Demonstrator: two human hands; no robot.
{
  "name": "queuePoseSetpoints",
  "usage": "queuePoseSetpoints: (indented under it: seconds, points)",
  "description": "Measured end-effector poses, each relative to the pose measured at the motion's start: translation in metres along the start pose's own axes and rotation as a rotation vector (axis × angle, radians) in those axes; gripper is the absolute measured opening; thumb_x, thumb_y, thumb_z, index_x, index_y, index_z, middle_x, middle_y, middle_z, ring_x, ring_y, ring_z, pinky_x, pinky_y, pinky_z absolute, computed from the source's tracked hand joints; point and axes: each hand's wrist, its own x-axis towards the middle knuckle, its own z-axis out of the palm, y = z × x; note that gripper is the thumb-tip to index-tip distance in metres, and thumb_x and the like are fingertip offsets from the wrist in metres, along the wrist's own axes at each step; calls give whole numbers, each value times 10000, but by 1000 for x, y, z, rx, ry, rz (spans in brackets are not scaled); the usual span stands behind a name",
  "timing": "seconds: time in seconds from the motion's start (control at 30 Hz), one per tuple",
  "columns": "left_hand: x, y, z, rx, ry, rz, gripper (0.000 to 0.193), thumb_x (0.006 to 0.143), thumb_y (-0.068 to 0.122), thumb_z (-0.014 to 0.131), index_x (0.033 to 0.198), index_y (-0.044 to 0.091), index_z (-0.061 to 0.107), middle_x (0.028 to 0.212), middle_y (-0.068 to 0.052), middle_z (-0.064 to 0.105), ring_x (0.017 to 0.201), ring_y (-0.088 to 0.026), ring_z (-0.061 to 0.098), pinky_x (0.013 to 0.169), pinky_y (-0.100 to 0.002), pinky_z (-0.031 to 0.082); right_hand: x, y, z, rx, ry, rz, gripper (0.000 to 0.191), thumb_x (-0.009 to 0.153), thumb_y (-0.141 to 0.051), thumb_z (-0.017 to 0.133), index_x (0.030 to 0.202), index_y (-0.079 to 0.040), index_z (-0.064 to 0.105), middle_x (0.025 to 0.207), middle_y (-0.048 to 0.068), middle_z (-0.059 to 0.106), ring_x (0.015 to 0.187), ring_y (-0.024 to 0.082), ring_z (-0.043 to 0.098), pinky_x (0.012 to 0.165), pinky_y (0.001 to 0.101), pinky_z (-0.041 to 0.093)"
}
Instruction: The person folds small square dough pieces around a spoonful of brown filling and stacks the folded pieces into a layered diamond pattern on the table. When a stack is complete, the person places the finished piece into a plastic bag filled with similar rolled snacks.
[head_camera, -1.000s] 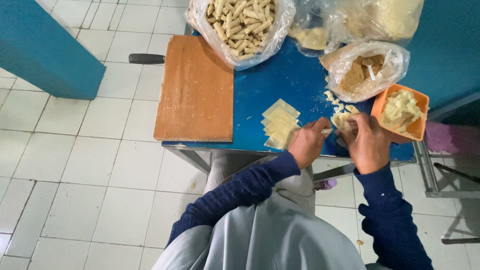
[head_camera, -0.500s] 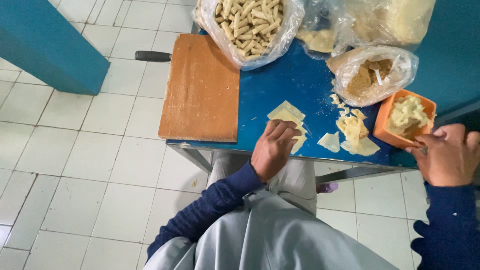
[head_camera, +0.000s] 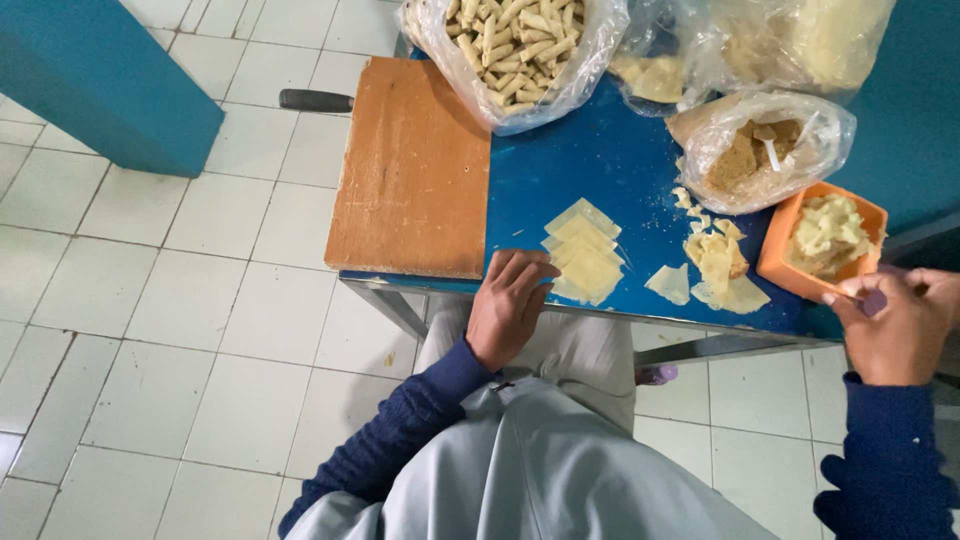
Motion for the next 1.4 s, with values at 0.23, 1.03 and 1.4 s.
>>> queuePoseSetpoints:
  seconds: [0.23, 1.03, 1.4]
  points:
    - [-10, -8, 13, 94, 10, 10, 328, 942, 32, 639, 1269, 42, 654, 1366, -121, 600, 1285, -352, 528, 1079, -445, 460, 3, -106, -54, 238, 33, -99, 270, 962, -164, 831, 1197, -129, 702, 1147, 119, 476, 1136, 289, 468, 1009, 383, 393]
    - [-32, -29, 46, 478, -236, 102, 573, 981, 339, 655, 1488, 105, 527, 1586, -79, 461, 1541, -232, 343, 1237, -584, 283, 22, -249, -8, -269, -146, -706, 762, 953, -44, 573, 1549, -503, 451, 1251, -37, 464, 1092, 245, 460, 909, 500, 367]
    - [-13, -22, 35, 370, -264, 79, 441, 920, 386, 690, 1251, 118, 576, 1618, -125, 388, 1547, -270, 310, 1224, -636, 248, 39, -256, 5, -400, -164, -666, 779, 1013, -112, 528, 1652, -496, 304, 1286, -15, 489, 1104, 217, 478, 1019, 571, 343]
